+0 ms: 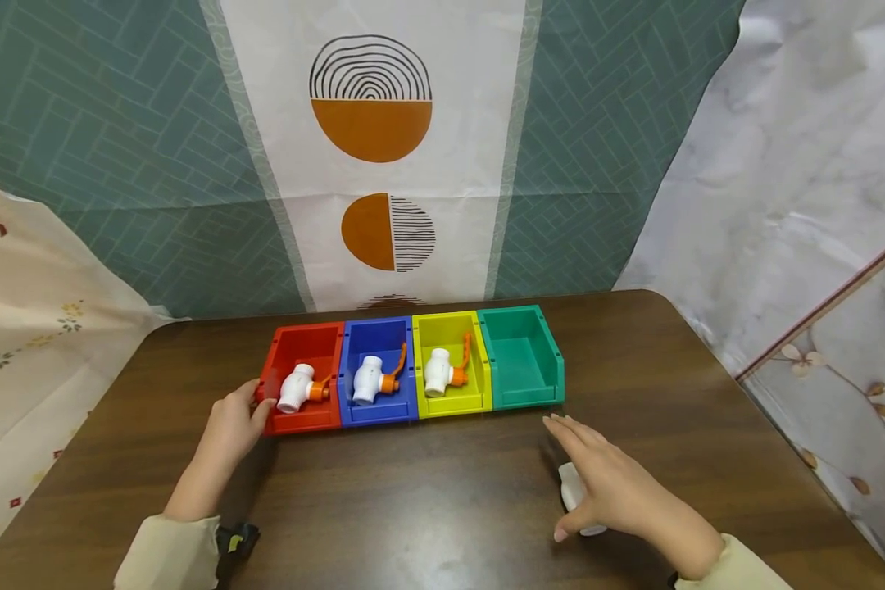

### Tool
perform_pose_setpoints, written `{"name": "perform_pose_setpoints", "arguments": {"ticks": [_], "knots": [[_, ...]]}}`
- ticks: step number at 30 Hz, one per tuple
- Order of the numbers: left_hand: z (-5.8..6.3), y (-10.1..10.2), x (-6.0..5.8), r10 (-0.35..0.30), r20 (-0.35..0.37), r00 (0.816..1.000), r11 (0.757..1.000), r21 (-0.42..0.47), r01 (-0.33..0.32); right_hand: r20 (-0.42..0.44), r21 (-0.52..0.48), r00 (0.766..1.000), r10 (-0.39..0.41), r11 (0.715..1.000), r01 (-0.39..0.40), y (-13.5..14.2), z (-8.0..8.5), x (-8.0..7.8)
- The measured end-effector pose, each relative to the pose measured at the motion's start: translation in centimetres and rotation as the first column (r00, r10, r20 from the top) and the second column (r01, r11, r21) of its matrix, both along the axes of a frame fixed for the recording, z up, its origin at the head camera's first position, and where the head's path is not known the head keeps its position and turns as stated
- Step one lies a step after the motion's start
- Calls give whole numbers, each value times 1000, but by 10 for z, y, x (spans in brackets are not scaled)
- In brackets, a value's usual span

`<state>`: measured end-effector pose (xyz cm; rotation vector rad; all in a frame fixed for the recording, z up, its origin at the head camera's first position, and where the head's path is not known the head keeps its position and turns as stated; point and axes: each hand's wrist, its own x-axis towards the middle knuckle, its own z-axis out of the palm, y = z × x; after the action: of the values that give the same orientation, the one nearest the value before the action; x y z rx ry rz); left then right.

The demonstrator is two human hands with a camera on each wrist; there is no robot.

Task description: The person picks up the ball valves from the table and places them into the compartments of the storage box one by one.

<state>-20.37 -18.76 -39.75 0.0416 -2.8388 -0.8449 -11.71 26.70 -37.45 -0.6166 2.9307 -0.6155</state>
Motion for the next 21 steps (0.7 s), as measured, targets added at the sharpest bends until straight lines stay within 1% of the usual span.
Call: {"name": "perform_pose_setpoints", "arguments": {"ticks": [6,9,13,17,21], "knots": [[2,0,1,1,-2,1000,1000,-9,-1,45,18,999,26,999,-27,7,-3,-1],[1,-1,5,8,13,1000,1000,-5,-8,74,22,996,40,999,-42,8,-4,0],[0,-4,7,15,34,999,1000,-5,-14,82,41,994,68,997,-72,9,-7,-1],[0,-5,4,10,40,999,1000,-11,-9,86,60,993,86,994,-91,10,-8,-2],[0,1,-2,12,42,999,1000,1,-12,110,62,989,99,992,-107,16,-9,-3]]}}
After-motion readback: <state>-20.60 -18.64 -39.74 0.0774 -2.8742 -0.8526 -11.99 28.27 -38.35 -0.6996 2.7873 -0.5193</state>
